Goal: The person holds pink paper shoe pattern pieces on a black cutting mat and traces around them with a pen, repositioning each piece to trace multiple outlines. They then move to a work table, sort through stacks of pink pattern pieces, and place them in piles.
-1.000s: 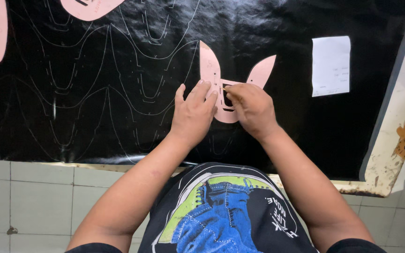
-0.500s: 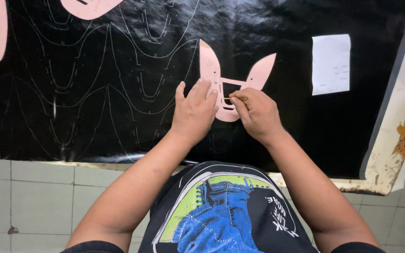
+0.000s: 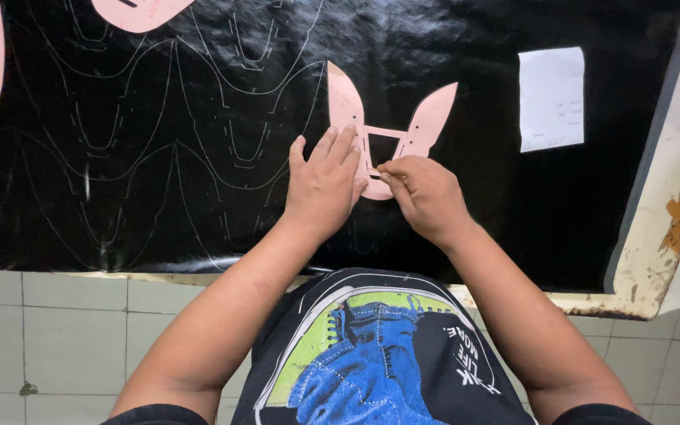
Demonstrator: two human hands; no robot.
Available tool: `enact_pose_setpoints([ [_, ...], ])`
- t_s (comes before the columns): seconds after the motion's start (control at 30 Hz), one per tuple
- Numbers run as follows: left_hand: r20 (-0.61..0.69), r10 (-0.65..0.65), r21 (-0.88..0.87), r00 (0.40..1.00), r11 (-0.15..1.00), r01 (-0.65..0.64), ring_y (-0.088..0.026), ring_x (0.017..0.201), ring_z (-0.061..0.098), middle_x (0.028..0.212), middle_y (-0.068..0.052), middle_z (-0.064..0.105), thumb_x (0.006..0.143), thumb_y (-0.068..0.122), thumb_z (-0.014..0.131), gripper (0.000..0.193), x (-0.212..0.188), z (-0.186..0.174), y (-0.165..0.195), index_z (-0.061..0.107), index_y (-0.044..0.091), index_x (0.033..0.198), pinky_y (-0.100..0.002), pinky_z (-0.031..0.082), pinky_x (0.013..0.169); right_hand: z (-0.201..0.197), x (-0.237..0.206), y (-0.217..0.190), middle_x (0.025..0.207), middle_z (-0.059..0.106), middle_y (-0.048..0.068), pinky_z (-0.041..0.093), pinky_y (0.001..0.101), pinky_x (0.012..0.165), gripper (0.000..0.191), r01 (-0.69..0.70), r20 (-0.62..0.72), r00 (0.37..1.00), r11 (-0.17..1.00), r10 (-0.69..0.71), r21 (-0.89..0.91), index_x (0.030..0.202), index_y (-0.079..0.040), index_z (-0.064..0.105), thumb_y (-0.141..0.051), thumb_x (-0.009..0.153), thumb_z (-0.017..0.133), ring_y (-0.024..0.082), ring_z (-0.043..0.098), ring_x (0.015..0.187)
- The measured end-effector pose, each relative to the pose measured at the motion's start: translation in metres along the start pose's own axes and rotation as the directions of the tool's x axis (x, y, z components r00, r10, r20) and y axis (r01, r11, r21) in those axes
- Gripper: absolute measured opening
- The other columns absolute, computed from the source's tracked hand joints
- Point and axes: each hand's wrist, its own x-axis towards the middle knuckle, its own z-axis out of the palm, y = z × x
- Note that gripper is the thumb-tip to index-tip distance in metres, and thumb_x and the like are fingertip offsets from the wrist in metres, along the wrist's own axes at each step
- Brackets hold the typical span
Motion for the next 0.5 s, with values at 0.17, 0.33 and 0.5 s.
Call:
enact_pose_setpoints([
  [0.17,-0.008,-0.004,0.005,1.000,1.000,0.004,-0.028,0.139,0.048,0.150,-0.011,0.052,0.085,0.033,0.076,0.046,0.002,0.001,0.000,0.067,0.007,0.123,-0.062,0.031,0.110,0.001,-0.006,0.002,0.095,0.073,0.011,0.057,0.0349,0.076,0.007,-0.015,-0.037,0.999,1.000,0.014,-0.006,0.102,-0.002,0.073,-0.008,0.098,0.070,0.027,0.071,0.086],
  [0.33,0.004,-0.011,-0.010,1.000,1.000,0.011,-0.029,0.139,0.048,0.150,-0.012,0.053,0.086,0.032,0.076,0.044,0.004,-0.001,-0.001,0.067,0.008,0.121,-0.063,0.031,0.110,0.003,-0.006,0.002,0.094,0.072,0.011,0.056,0.0358,0.076,0.007,-0.015,-0.026,1.000,1.000,0.016,0.027,0.101,-0.002,0.072,-0.008,0.097,0.071,0.027,0.071,0.085],
  [0.5,0.039,-0.024,-0.003,0.999,1.000,0.025,-0.029,0.139,0.048,0.150,-0.012,0.053,0.085,0.032,0.076,0.042,0.010,-0.004,-0.001,0.067,0.008,0.119,-0.065,0.031,0.109,-0.011,-0.004,0.004,0.090,0.072,0.009,0.055,0.0407,0.076,0.006,0.023,0.034,0.999,0.983,-0.017,-0.182,0.094,-0.006,0.070,-0.011,0.093,0.073,0.030,0.070,0.085],
])
